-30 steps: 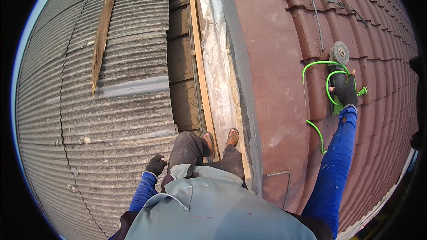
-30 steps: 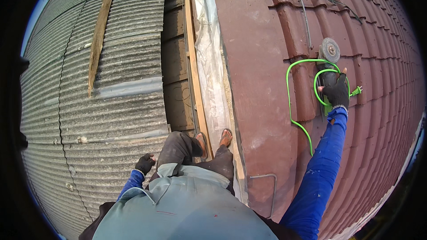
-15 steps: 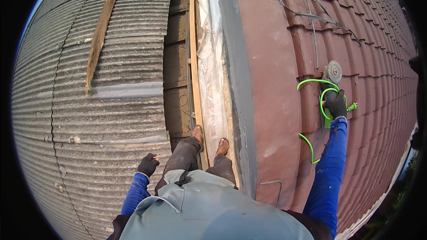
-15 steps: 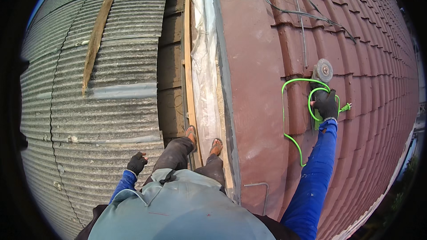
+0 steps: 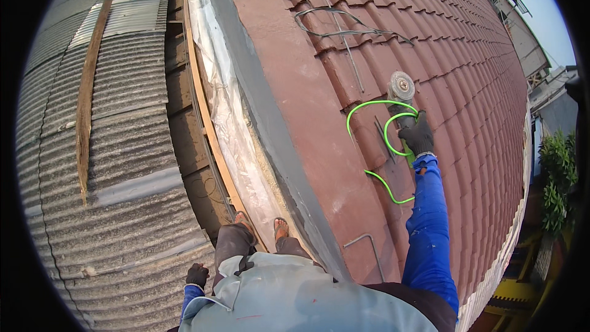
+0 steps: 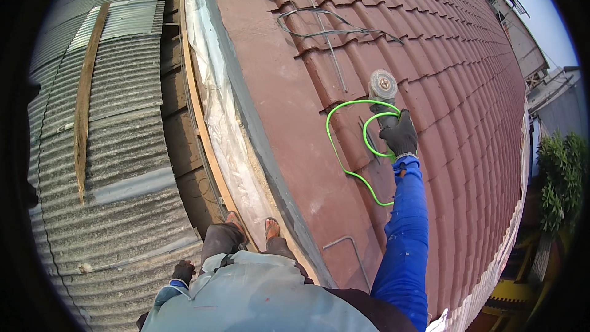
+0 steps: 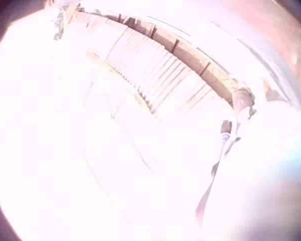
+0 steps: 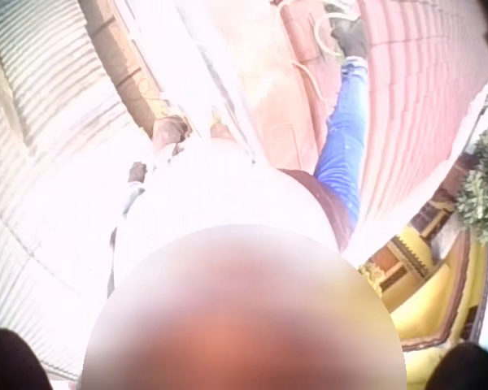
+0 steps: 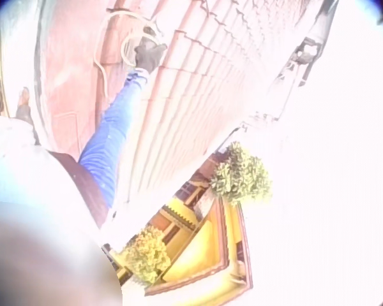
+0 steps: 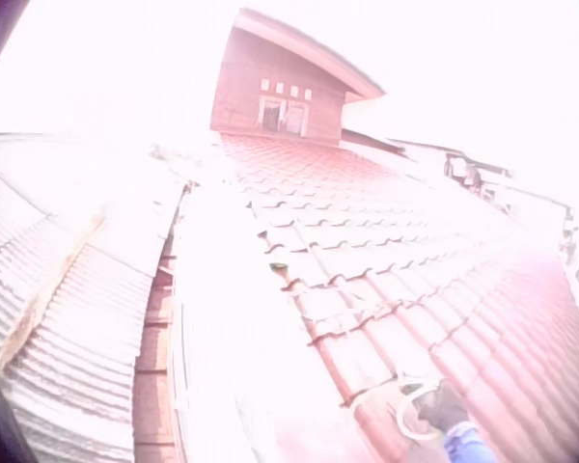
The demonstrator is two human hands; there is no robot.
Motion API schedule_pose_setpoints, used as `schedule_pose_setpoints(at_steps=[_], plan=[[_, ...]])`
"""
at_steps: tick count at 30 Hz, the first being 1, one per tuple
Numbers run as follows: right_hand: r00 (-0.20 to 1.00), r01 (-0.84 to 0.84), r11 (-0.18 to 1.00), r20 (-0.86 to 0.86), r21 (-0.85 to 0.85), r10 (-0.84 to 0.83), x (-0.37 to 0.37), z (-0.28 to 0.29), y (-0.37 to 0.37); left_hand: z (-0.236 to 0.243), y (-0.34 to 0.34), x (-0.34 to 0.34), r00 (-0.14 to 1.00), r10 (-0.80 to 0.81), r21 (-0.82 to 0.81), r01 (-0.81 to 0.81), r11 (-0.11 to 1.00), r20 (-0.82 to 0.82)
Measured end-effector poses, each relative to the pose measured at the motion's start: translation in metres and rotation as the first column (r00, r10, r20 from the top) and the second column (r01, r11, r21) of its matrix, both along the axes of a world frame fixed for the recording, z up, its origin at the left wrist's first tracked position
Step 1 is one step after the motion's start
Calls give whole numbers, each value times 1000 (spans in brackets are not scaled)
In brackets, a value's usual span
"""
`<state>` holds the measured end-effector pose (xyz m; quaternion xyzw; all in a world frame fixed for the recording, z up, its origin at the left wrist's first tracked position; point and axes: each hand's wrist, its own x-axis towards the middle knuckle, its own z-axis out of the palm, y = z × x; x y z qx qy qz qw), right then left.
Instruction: The person bends a metal rod using a manual bending jig on a rooftop. They position the rod, apply force with both hands to bend it, then remove and place the bent rod aside. The person repeats this process with additional rods.
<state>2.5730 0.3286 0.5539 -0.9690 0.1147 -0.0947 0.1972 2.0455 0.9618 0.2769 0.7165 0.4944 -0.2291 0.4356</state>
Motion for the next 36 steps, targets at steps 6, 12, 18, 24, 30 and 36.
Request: schedule_pose_setpoints(at_steps=[6, 12, 18, 24, 30, 36], plan=[[965, 44, 991, 253, 129, -75, -79, 94, -28, 26, 2, 106, 911, -401, 149, 386, 911, 94], [794, -2, 934, 568, 357, -215, -172, 171, -71, 104, -62, 313, 656, -453, 327, 314, 891, 603], [746, 214, 907, 539, 363, -391, -249, 196, -81, 226, -200, 459, -107, -838, 845, 94, 527, 535], [718, 332, 876, 509, 349, -475, -276, 186, -92, 224, -292, 493, -309, -856, 909, 189, 372, 415], [693, 408, 858, 506, 312, -513, -278, 192, -89, 192, -298, 495, -266, -861, 896, 233, 378, 433], [672, 453, 858, 541, 241, -506, -266, 208, -74, 189, -293, 498, -305, -819, 869, 273, 413, 486]])
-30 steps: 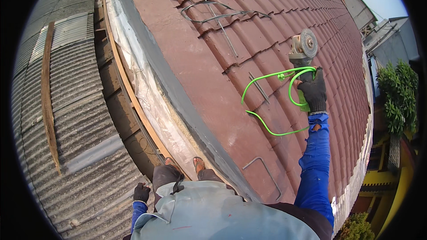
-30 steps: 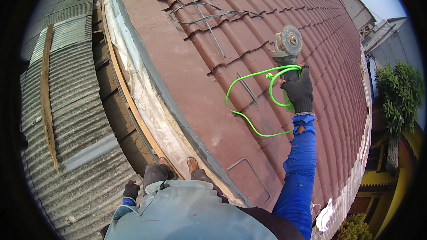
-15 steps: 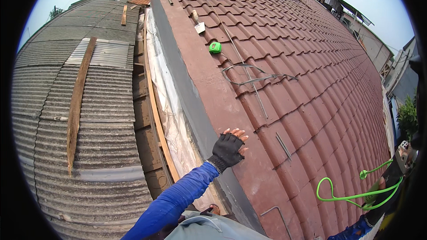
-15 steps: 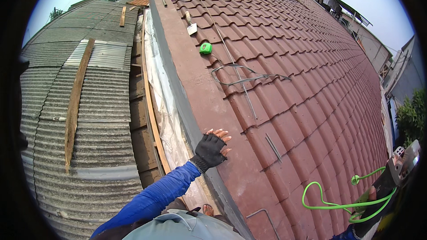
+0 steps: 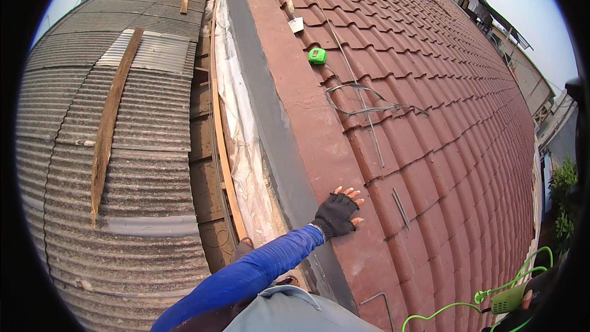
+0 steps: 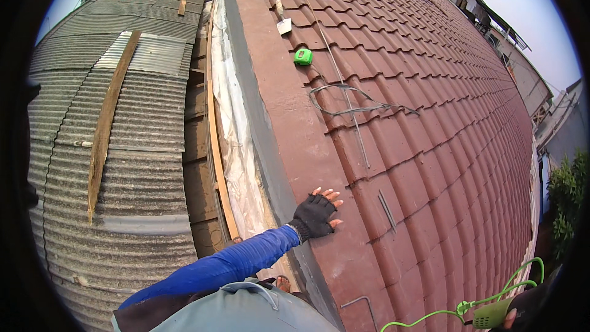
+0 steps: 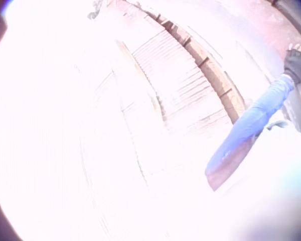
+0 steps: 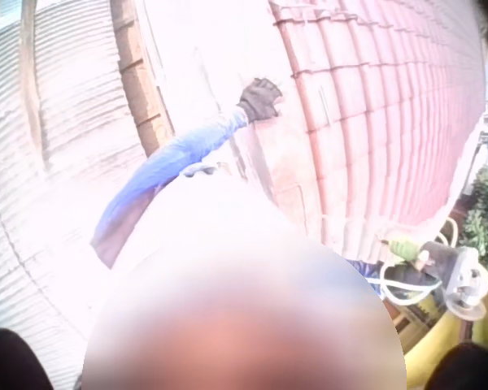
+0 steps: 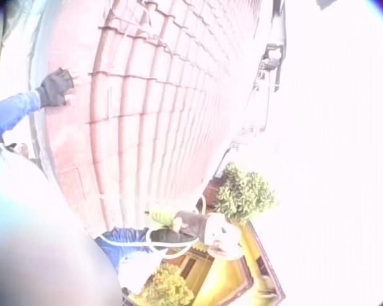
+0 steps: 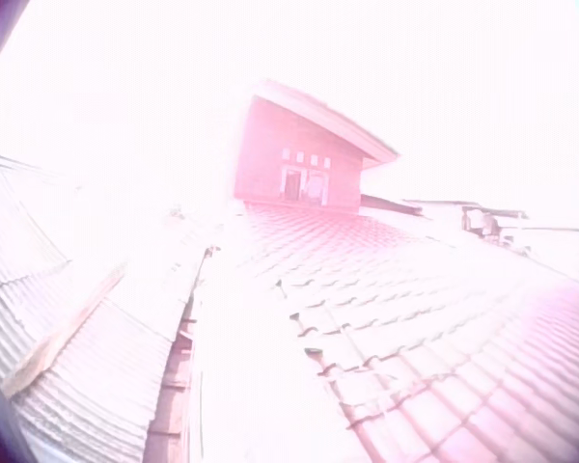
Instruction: The person bends a metal rod using a manual bending jig on a rooftop. They position the rod, apply force with both hands to bend it, then remove and place the bent rod aside. The person repeats this process with additional rods.
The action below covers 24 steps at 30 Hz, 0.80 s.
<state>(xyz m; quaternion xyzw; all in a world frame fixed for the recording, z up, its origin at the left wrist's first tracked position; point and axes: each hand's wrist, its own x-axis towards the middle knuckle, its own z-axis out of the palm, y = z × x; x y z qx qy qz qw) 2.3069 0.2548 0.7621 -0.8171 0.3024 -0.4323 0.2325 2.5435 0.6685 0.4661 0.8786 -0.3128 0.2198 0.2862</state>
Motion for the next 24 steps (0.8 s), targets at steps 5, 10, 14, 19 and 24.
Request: schedule_pose_setpoints(at_steps=[5, 10, 14, 19, 24], plan=[[1000, -9, 992, -22, -129, 7, 37, 26, 34, 4, 15, 1, 977, -198, -190, 180, 965, -83], [999, -25, 976, -42, -214, 16, 97, 47, 89, -3, 95, 10, 981, -193, -415, 164, 895, -29], [996, -56, 963, -76, -262, 37, 167, 55, 142, -48, 233, 9, 970, 84, -405, -173, 898, -229], [990, -115, 946, -114, -303, 84, 263, 68, 218, -103, 440, -19, 769, 522, -272, -626, 730, -370], [978, -188, 932, -149, -311, 147, 341, 90, 290, -119, 587, -36, 379, 737, 8, -886, 463, -560]])
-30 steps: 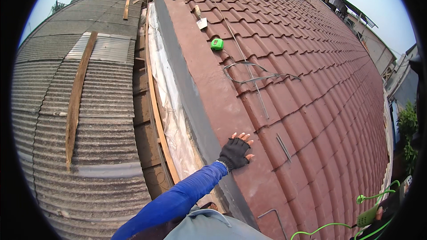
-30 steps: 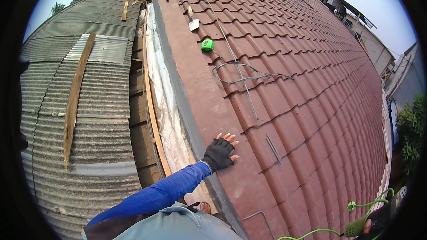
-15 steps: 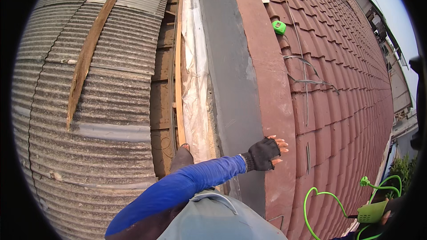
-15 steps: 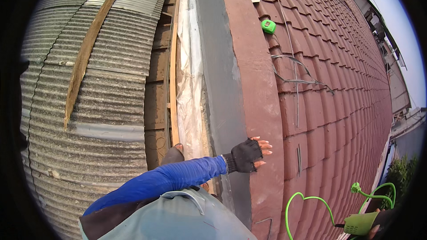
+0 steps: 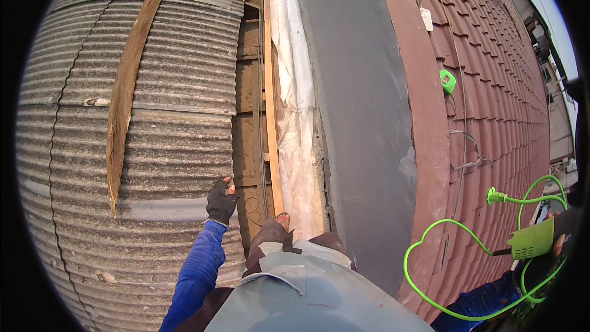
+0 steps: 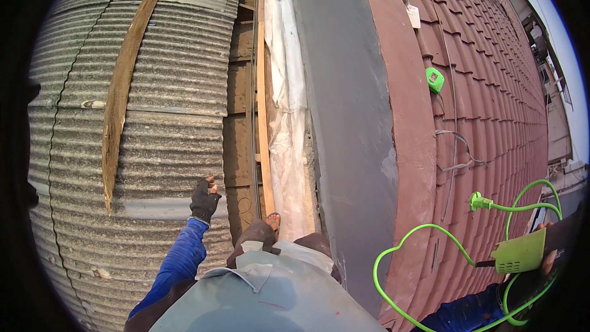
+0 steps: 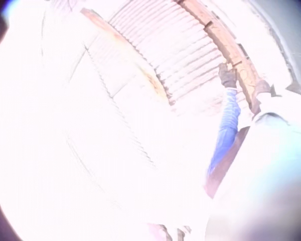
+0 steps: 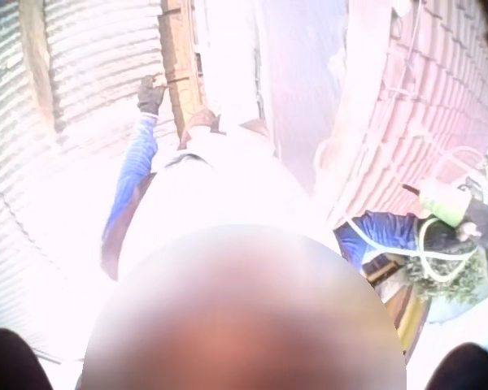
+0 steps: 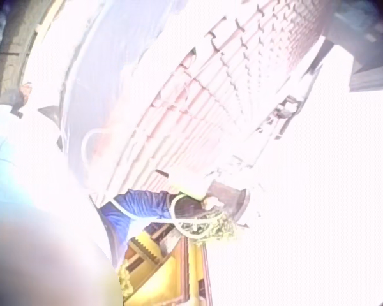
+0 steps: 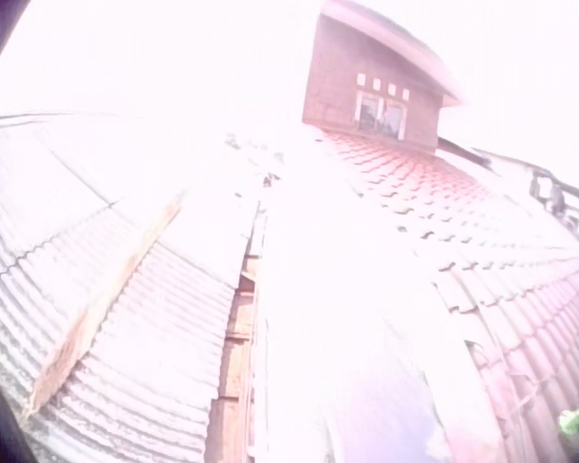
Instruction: The person bends a metal rod using a manual bending jig on a rooftop. They position the rod, apply force with both hands to bend it, then remove and place the bent rod aside. The person repeats this process with additional rods.
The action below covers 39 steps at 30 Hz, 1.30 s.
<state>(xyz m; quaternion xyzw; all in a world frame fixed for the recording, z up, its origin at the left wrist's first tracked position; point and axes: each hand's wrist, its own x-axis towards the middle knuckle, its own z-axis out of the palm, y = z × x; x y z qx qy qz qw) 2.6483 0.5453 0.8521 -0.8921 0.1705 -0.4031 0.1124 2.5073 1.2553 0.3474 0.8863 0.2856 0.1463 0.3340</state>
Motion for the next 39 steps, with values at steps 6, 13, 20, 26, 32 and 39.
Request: schedule_pose_setpoints(at_steps=[6, 13, 20, 26, 32, 39], plan=[[996, -86, 996, -29, -6, 86, 91, 11, 97, -20, 79, 48, 974, 206, -254, -223, 941, -93], [982, -181, 983, -51, 23, 182, 240, -27, 184, -56, 105, 154, 987, 134, -367, -157, 917, -88], [975, -215, 975, -39, 49, 217, 438, -57, 269, -118, 202, 167, 817, 201, -298, -410, 862, -540], [971, -227, 973, -67, 29, 228, 573, -43, 334, -110, 251, 192, 494, -173, -115, 147, 983, -852], [984, -166, 986, -62, -7, 165, 666, -36, 396, -110, 353, 360, 627, -59, -277, -255, 926, -776], [998, -43, 998, -38, -49, 41, 773, -4, 492, 23, 486, 769, 954, -21, -44, 9, 999, -299]])
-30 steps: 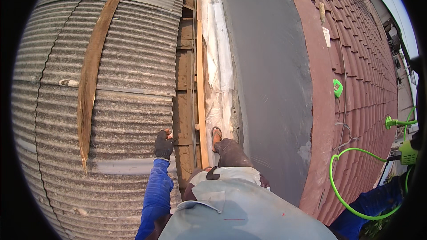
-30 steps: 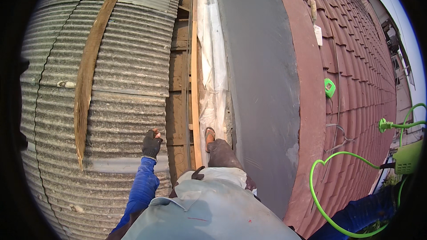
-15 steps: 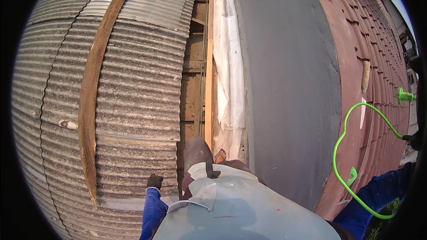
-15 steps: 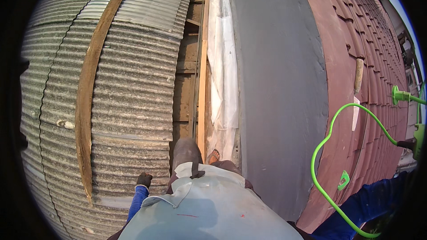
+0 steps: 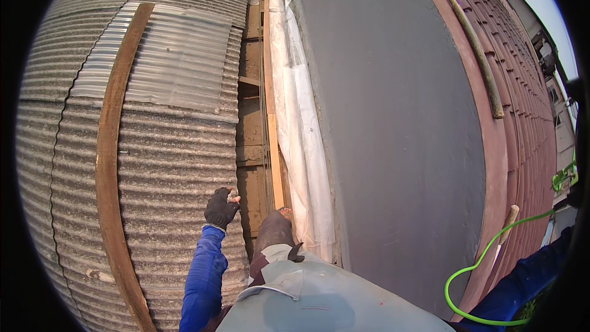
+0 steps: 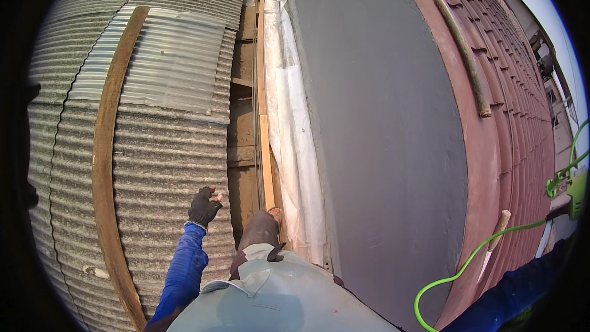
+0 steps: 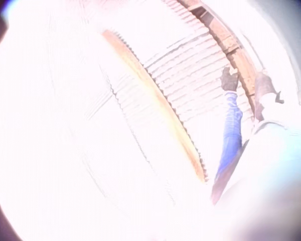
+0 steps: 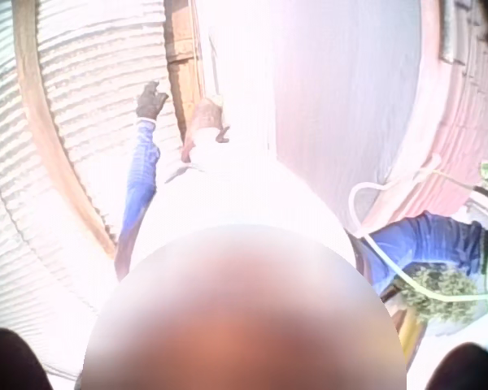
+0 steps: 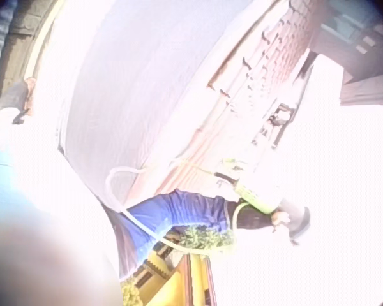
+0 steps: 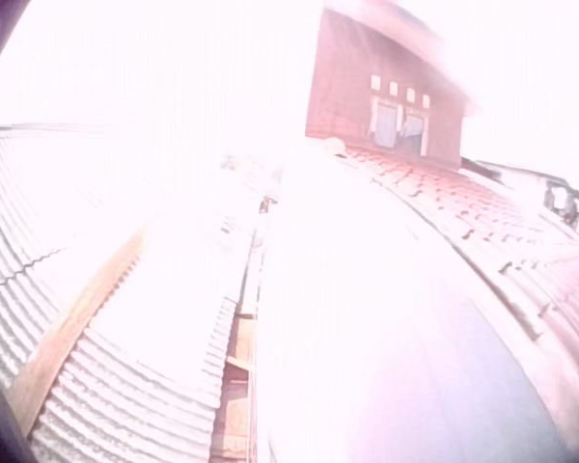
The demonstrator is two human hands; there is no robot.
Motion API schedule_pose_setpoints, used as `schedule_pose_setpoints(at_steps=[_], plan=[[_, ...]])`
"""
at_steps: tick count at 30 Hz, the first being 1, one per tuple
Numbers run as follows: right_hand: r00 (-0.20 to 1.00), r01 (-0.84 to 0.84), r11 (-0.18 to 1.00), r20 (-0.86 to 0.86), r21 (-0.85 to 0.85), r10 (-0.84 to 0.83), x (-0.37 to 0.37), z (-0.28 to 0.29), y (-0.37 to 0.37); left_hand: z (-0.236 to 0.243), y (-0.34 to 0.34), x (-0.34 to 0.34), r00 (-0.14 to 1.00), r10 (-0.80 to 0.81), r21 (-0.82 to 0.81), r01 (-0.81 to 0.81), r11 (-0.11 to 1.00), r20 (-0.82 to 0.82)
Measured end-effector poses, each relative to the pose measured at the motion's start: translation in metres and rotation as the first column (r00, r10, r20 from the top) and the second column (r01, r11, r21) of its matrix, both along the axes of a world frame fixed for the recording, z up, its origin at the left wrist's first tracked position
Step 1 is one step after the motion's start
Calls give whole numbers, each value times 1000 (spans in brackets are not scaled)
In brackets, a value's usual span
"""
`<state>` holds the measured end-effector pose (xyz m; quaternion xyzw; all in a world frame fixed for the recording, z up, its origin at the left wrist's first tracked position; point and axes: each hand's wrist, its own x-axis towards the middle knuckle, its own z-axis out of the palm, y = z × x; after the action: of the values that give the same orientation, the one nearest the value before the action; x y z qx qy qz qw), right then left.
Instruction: The person bends a metal rod using a manual bending jig on a rooftop. They position the rod, apply force with both hands to bend it, then remove and place the bent rod aside. The person repeats this process with additional rods.
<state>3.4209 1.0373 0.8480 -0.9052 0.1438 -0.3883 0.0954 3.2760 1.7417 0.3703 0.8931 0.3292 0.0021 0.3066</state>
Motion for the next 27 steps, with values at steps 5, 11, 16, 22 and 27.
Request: schedule_pose_setpoints(at_steps=[5, 11, 16, 22, 27], plan=[[994, 112, 993, 20, -23, -112, 36, 40, 30, 207, -13, 300, 576, -629, 490, 401, 774, 522], [979, 202, 979, 33, -24, -201, 81, 58, 61, 374, -155, 516, -14, -860, 829, 272, 488, 510], [967, 254, 967, 4, -35, -254, 143, 52, 96, 386, -204, 581, -224, -782, 792, 375, 482, 582], [942, 335, 942, -24, -33, -336, 217, 52, 150, 370, -206, 594, -376, -685, 755, 516, 405, 624], [935, 352, 935, -28, -26, -353, 280, 61, 199, 390, -178, 596, -512, -563, 722, 649, 241, 648]])
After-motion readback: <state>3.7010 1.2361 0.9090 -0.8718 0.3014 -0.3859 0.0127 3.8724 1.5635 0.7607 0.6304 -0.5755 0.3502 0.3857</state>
